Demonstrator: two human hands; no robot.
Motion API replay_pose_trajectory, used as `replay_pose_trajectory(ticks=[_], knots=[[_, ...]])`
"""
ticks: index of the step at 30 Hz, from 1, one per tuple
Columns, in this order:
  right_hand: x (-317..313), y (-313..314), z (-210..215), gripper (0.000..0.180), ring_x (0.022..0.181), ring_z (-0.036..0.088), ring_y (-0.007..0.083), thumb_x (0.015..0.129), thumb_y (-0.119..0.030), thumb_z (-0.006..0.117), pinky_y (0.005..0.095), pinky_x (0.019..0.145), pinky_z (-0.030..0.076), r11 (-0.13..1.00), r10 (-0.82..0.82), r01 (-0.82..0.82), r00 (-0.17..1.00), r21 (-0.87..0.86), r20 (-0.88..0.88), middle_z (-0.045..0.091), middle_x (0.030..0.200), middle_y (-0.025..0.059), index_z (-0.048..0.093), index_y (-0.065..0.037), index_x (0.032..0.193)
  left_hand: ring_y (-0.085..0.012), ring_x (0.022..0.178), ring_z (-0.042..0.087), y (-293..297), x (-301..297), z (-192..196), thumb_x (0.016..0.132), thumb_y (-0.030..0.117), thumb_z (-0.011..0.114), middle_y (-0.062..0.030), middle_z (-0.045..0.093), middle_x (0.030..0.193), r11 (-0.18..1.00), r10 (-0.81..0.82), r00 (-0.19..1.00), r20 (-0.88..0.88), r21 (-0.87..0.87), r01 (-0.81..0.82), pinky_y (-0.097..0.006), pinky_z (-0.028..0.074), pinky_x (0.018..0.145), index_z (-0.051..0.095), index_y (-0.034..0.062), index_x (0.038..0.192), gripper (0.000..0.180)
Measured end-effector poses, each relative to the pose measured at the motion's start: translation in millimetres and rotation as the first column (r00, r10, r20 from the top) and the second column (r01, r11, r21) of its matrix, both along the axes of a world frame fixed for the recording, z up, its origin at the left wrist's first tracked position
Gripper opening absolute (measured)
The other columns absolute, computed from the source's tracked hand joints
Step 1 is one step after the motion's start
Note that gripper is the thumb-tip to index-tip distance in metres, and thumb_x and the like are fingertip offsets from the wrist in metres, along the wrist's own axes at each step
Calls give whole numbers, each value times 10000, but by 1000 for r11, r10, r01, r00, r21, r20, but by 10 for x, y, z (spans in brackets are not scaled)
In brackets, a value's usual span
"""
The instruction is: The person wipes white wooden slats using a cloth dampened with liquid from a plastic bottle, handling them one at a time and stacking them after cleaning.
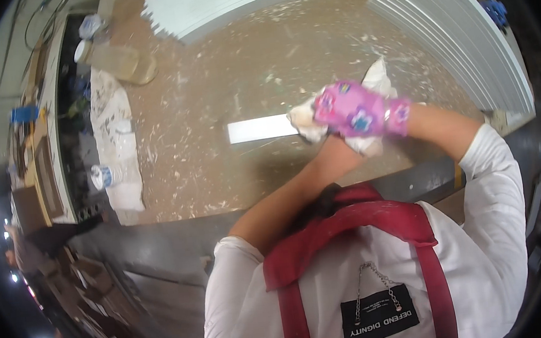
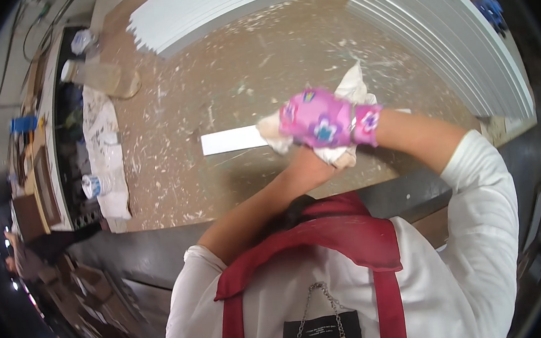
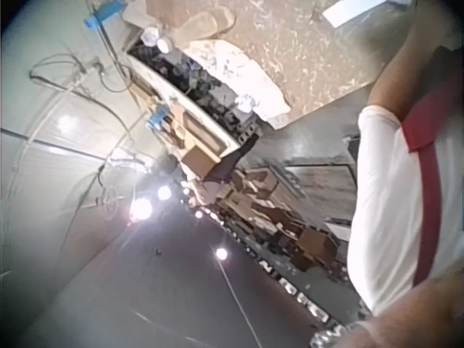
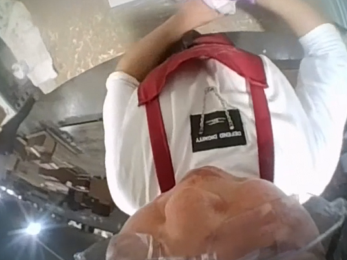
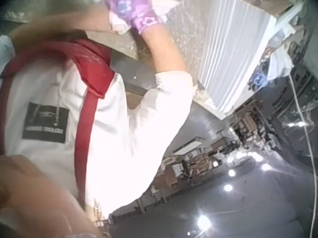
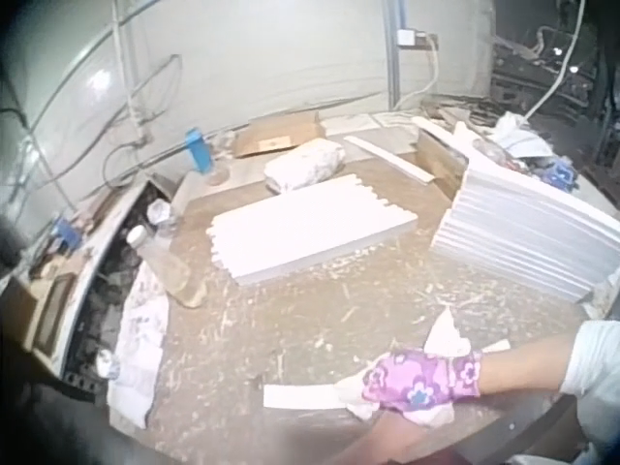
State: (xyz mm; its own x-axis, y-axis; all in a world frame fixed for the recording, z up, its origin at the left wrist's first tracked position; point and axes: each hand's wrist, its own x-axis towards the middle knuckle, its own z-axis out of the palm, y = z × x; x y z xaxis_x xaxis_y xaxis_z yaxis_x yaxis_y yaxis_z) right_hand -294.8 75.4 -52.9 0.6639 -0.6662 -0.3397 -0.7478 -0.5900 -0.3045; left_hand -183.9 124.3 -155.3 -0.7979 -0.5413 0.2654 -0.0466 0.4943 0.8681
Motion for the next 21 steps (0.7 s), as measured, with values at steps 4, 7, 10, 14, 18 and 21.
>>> replay_pose_trajectory(ticks=[4, 7, 10, 14, 18, 21], knots=[[1079, -417, -831, 216, 789, 634, 227, 785, -119, 599, 349, 713, 524, 972, 190, -150, 956, -180, 226, 613, 825, 72, 598, -112, 1000, -220, 1122, 551, 234, -35, -522, 889, 292, 626, -117, 617, 1159, 992, 33, 993, -117, 128, -18, -355, 400, 990, 535, 61, 1232, 423], [1547, -621, -880, 118, 746, 631, 195, 846, -136, 562, 335, 661, 520, 940, 259, -169, 919, -295, 297, 617, 807, 21, 600, -127, 958, -180, 1174, 503, 137, -105, -129, 884, 196, 629, -107, 572, 1243, 895, -9, 993, -116, 441, 60, -316, 361, 1024, 523, 38, 1242, 405], [1636, -840, -564, 153, 713, 612, 191, 924, -212, 505, 336, 599, 496, 994, 59, -14, 908, -109, 415, 628, 853, 24, 593, -88, 946, -185, 1139, 524, -83, -11, 475, 796, 83, 679, -103, 578, 1198, 789, -71, 996, -58, 608, 92, -298, 374, 1008, 569, 16, 1178, 403], [874, -476, -816, 376, 853, 613, 236, 944, -308, 460, 347, 751, 490, 697, -572, -179, 446, 695, 689, 629, 987, 130, 552, 37, 1063, -307, 1209, 471, 165, -200, -343, 836, 389, 609, -173, 445, 1373, 923, 63, 981, 181, -385, 11, -463, 329, 1048, 449, 44, 1350, 639], [1221, -448, -515, 353, 948, 621, 237, 932, -245, 486, 349, 831, 502, 802, -295, -92, 799, 590, 524, 626, 1052, 161, 566, 36, 1131, -233, 1255, 444, 639, -612, -1559, 926, 281, 519, -133, 443, 1388, 862, 156, 986, 51, -494, -111, -413, 349, 1045, 447, 2, 1325, 492], [1798, -739, -379, 272, 930, 633, 248, 898, -159, 571, 374, 804, 525, 998, -45, 38, 987, 48, 152, 624, 1039, 153, 603, -80, 1157, -221, 1183, 485, 501, -642, -1143, 884, 201, 589, -122, 501, 1296, 985, 55, 987, -152, -154, -79, -383, 371, 1008, 504, 9, 1243, 416]])
